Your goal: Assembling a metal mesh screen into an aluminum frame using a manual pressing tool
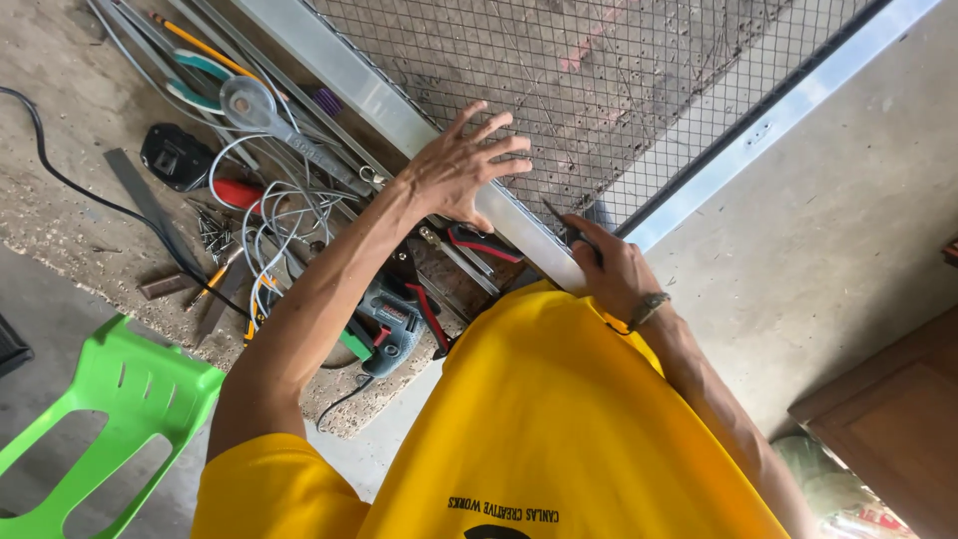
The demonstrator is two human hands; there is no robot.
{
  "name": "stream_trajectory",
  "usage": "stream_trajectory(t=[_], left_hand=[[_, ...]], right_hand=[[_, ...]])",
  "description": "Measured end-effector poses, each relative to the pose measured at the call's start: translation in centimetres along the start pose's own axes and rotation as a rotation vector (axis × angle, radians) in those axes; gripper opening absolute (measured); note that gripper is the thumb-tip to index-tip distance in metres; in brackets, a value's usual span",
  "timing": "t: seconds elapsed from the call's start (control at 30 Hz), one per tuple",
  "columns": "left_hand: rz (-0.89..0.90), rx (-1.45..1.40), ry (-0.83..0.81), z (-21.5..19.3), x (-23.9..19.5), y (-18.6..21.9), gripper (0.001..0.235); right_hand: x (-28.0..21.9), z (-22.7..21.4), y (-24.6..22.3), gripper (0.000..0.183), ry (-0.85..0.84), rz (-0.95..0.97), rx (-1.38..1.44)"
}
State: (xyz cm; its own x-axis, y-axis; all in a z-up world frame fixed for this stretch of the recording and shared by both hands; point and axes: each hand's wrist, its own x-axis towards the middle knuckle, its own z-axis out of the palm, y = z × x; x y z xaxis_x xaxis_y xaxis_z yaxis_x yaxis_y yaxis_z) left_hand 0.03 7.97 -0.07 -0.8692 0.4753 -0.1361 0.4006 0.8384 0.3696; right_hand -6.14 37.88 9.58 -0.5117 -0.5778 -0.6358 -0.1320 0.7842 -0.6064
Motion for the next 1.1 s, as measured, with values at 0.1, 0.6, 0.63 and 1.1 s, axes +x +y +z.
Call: stream_trajectory(t=[0.1, 0.6, 0.63, 1.1], left_hand=[[0.032, 0.042, 0.009, 1.1, 0.2, 0.5, 0.114], [0.097, -0.031, 0.004, 2.9, 2.4, 3.4, 0.088], [0.102, -0.031, 0.005, 2.8, 2.5, 3.5, 0.088], [0.143, -0.082, 0.132, 4.5, 2.5, 3.2, 0.099]], right_hand=[[-2.1, -2.2, -0.7, 0.05, -0.002, 0.041, 0.0], [-5.5, -0.4, 5.3, 0.046, 0.019, 0.051, 0.027], [-5.7, -0.4, 5.4, 0.046, 0.023, 0.054, 0.028], [-3.1, 0.3, 4.1, 0.05, -0.102, 0.095, -0.046]])
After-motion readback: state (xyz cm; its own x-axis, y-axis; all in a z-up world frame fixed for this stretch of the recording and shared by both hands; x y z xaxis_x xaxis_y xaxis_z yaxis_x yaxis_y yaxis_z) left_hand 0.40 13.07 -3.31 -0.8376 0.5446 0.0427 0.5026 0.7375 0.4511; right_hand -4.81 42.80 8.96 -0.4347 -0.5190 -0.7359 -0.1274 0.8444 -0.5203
